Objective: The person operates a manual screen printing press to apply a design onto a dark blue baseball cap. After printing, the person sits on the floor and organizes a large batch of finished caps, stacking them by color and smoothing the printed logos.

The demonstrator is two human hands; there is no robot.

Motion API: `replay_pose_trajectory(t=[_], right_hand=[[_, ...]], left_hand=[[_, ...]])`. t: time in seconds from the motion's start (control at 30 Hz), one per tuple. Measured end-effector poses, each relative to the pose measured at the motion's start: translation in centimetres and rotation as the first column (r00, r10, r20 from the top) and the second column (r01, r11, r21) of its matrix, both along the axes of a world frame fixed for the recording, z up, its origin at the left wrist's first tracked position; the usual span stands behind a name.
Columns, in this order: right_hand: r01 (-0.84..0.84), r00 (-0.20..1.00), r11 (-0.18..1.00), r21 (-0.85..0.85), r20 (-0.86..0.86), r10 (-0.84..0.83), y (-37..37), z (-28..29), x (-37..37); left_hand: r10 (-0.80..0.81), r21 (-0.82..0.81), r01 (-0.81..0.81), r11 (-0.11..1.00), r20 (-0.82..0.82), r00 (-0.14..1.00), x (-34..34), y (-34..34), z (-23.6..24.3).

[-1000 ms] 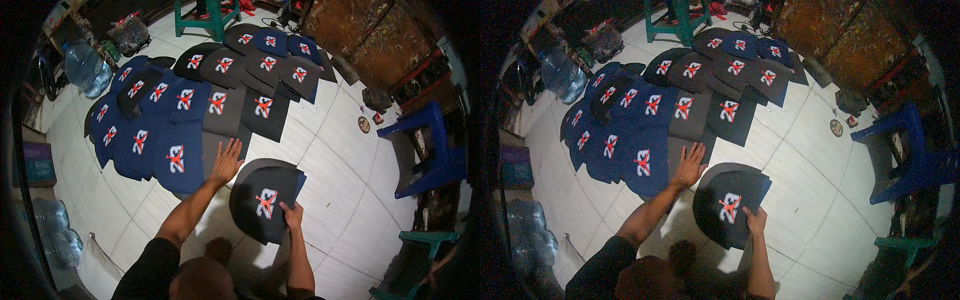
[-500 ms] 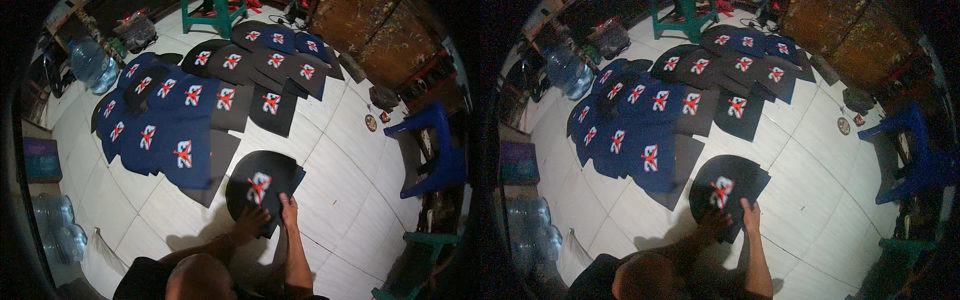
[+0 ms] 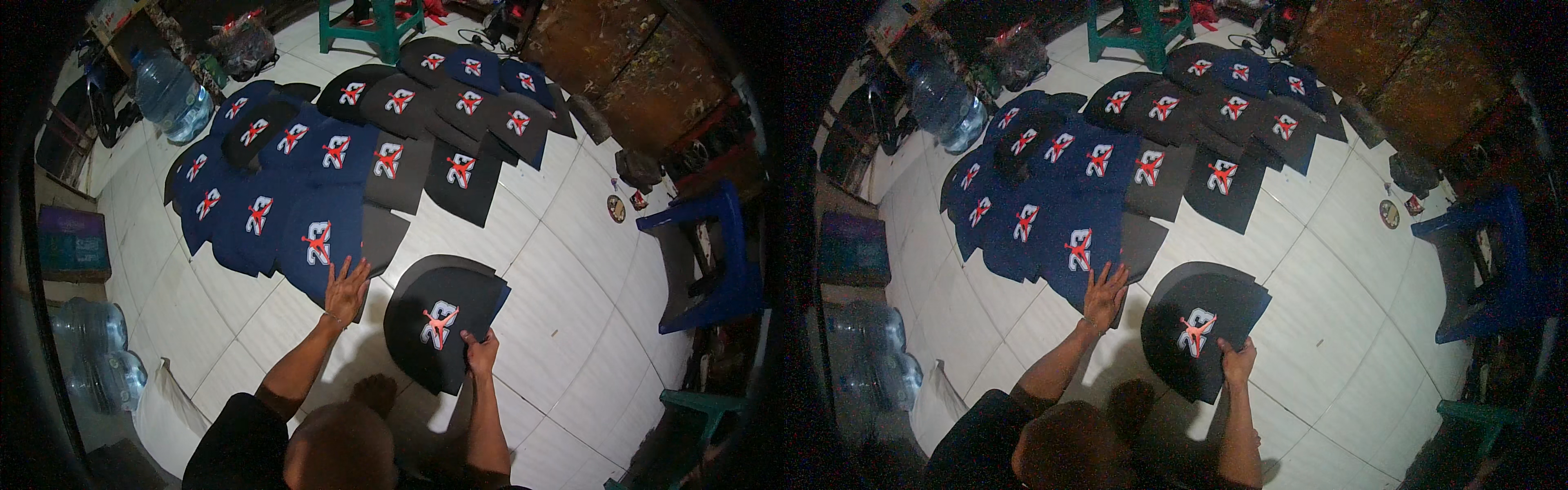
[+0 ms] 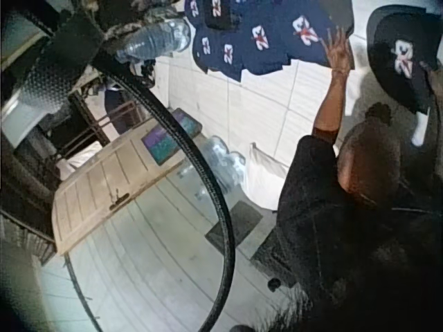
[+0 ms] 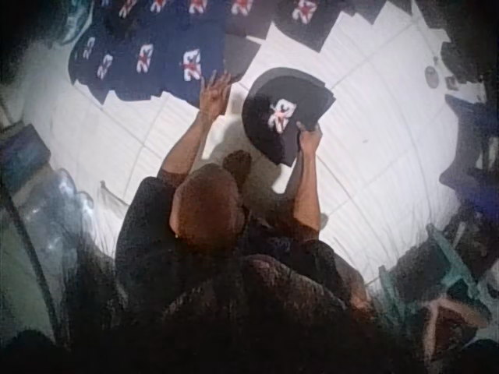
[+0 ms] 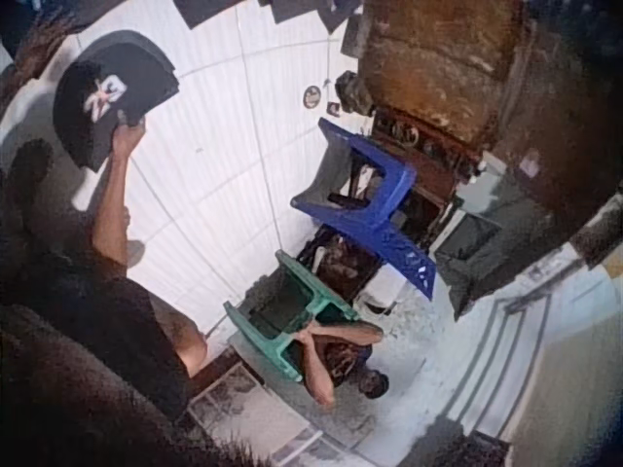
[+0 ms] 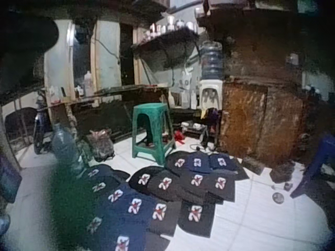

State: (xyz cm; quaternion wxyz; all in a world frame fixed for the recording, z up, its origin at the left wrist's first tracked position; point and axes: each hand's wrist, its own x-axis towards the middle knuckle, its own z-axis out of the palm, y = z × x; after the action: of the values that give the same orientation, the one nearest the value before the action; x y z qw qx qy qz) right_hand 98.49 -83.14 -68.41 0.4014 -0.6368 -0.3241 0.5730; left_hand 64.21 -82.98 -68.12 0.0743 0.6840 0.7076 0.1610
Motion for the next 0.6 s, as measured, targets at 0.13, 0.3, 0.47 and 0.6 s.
replay_pose_trajectory(t=[0.13,0.3,0.47,0.6], right_hand=[[-0.046,0.996,0.997,0.058,0.08,0.041,-0.4,1.5,-0.8],[0.139,0.781,0.983,-0.118,-0.598,-0.182,-0.6,1.6,-2.9],[-0.065,0.968,0.998,-0.014,-0.243,0.059,-0.4,0.7,-5.1],[-0.109,0.994,0.982,0.154,-0.006,0.112,-0.2,0.8,-5.3]], left_hand=[[-0.031,0.031,0.031,0.999,0.013,0.999,3.4,-0.4,3.3],[-0.337,-0.082,0.342,0.936,0.074,0.939,15.0,-3.7,3.6],[-0.441,0.031,0.441,0.897,0.14,0.887,13.5,-9.8,-1.4],[-0.428,-0.023,0.447,0.894,0.247,0.869,11.4,-8.8,1.6]])
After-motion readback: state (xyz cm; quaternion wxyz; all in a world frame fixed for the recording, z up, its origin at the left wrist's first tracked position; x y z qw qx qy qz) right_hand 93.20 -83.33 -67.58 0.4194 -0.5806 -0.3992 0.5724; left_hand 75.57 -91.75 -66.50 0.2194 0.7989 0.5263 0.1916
